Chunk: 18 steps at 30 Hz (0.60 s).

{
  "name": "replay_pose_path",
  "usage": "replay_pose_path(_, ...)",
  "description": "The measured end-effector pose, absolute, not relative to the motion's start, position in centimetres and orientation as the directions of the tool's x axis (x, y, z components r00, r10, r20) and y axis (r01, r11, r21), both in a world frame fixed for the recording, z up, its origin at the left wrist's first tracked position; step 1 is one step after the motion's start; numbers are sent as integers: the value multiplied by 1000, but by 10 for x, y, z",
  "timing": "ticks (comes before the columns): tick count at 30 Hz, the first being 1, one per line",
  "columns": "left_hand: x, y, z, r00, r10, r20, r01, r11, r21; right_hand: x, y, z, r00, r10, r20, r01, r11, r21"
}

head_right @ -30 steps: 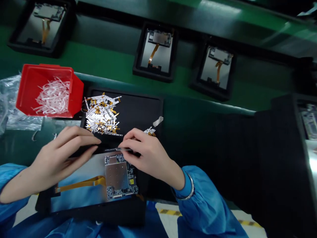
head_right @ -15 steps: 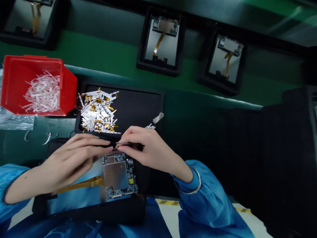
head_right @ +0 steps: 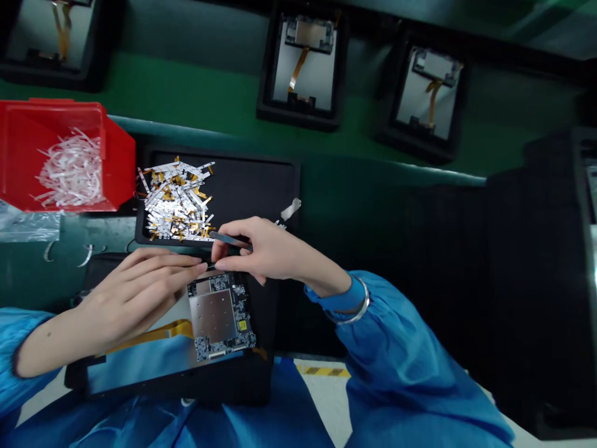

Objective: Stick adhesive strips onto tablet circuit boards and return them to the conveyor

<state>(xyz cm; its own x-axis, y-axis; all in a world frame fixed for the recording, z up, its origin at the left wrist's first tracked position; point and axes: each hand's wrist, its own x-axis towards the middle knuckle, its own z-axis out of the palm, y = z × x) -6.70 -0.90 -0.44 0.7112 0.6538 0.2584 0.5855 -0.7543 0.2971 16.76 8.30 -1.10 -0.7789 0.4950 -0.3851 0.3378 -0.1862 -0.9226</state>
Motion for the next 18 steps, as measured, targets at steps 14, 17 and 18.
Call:
replay_pose_path(14, -64, -3, 6, 539, 842, 8, 568, -370, 735, 190, 73, 4, -578, 813, -67, 153, 28, -988)
replay_pose_path(17, -58, 0, 6, 525, 851, -3, 518, -317, 794, 192, 65, 9, -490, 871, -16, 150, 66, -986)
replay_pose_path(18, -56, 0, 4, 533, 846, 6, 514, -330, 791, 191, 63, 8, -466, 884, -28, 151, 49, -987)
